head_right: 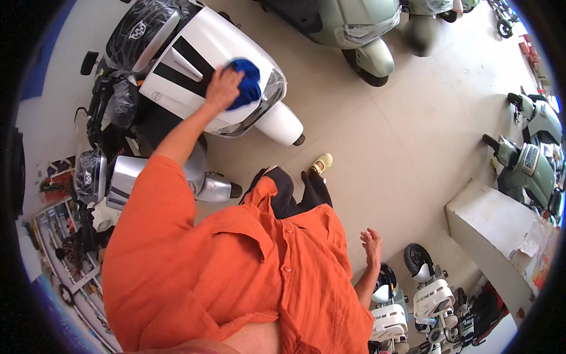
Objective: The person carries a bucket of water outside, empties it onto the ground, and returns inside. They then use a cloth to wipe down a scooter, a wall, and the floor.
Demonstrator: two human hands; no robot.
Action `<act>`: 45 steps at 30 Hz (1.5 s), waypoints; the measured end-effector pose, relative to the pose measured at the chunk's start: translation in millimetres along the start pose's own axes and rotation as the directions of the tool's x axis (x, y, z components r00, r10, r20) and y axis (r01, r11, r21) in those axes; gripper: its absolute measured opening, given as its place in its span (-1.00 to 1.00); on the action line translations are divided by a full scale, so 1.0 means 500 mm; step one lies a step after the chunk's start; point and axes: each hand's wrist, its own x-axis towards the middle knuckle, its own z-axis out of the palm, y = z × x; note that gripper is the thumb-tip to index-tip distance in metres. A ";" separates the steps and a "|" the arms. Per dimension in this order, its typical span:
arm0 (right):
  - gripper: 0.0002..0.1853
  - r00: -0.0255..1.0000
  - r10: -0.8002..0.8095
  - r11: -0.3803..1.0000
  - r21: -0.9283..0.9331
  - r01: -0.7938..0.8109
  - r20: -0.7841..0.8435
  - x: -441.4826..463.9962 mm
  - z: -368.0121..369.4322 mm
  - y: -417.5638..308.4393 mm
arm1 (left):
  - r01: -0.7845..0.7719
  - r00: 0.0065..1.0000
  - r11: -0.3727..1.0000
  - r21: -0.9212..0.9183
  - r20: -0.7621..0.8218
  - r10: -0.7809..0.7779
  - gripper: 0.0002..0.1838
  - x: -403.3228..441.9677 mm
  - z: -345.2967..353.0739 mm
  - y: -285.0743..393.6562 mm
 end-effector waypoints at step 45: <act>-0.54 0.958 -0.273 0.954 -0.107 0.281 0.084 0.086 0.031 -0.298 | 0.527 0.837 0.794 -0.304 0.022 -0.547 -0.54 -0.152 -0.019 0.017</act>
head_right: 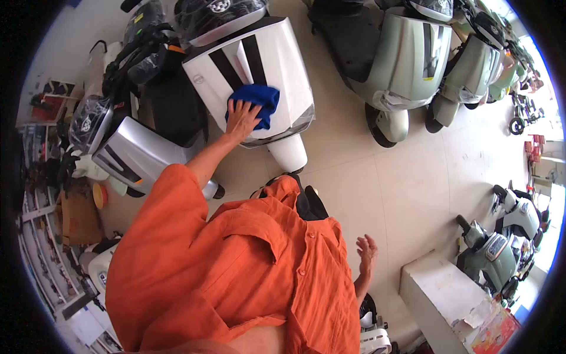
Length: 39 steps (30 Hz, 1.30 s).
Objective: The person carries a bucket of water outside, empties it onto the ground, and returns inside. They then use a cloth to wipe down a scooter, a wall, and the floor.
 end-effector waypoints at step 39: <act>-0.57 0.987 0.149 0.978 0.156 -0.139 -0.059 -0.073 0.111 0.158 | -0.451 0.890 0.885 0.117 -0.013 0.455 -0.76 0.328 0.010 0.059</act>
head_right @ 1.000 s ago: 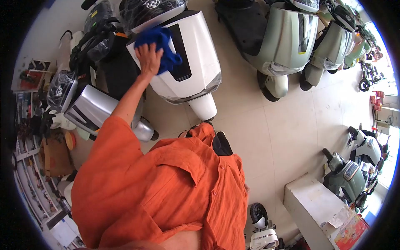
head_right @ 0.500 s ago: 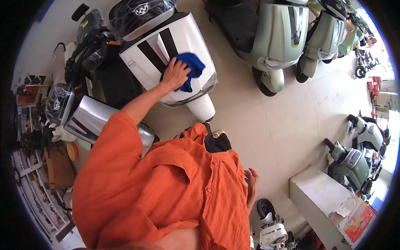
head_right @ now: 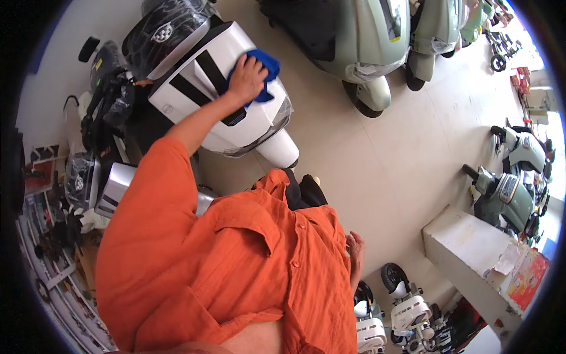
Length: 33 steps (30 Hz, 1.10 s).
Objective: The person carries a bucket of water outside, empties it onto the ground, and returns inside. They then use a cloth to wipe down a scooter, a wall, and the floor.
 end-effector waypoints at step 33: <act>-0.68 0.933 0.321 0.875 0.428 -0.227 -0.162 0.046 -0.286 0.165 | 0.450 0.887 0.862 -0.233 0.228 -0.402 -0.56 -0.399 0.155 0.194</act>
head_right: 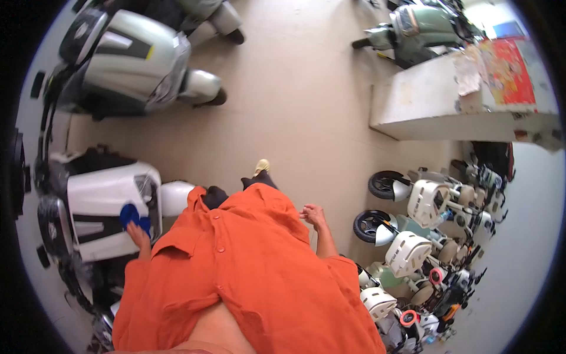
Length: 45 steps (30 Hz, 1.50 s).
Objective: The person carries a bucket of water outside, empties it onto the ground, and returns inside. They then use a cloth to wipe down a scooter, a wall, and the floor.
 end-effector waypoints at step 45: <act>-0.62 0.896 0.187 0.516 0.817 0.259 -0.402 0.135 -0.730 0.033 | 0.801 -0.044 0.035 -0.598 -0.001 0.999 -0.80 -0.173 -0.580 2.688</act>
